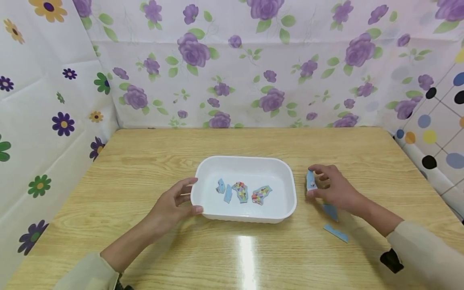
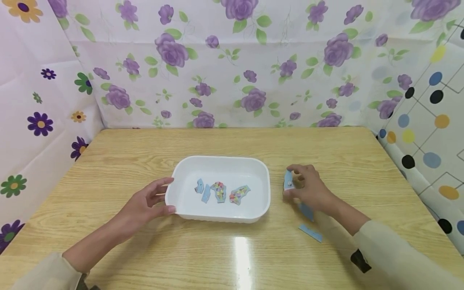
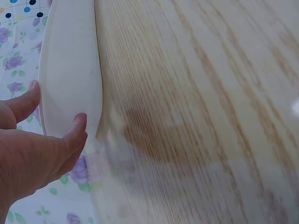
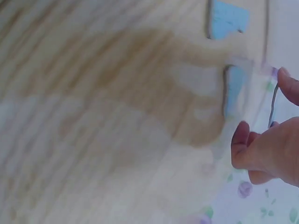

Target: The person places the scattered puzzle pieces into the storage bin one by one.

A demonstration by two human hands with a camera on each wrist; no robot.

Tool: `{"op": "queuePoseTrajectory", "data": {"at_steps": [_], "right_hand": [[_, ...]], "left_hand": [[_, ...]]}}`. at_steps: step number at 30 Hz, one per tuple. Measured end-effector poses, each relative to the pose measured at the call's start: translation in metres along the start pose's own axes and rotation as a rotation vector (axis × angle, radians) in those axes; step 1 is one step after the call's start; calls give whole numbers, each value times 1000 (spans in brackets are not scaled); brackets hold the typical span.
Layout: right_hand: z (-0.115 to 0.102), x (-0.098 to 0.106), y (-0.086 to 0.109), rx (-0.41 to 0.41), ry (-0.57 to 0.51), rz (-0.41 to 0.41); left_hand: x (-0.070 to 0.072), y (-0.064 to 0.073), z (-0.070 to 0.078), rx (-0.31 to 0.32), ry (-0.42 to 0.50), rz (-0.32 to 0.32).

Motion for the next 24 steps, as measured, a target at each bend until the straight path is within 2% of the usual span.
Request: {"op": "queuePoseTrajectory", "data": {"at_steps": [9, 16, 24], "right_hand": [[-7, 15, -3, -6, -95, -42], [-10, 15, -6, -23, -144, -59], [-33, 18, -11, 18, -160, -32]], "left_hand": [[-1, 0, 1, -6, 10, -7], [1, 0, 0, -2, -1, -9], [0, 0, 0, -6, 6, -8]]}}
Point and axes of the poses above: each hand's wrist, its own y-axis away from the middle knuckle, its own x-axis out of the back of the hand, z = x × y, the point moved 9 cm from there along -y, towards the middle knuckle, and after that the axes turned 1 degree about y, right-handed, at the moved point
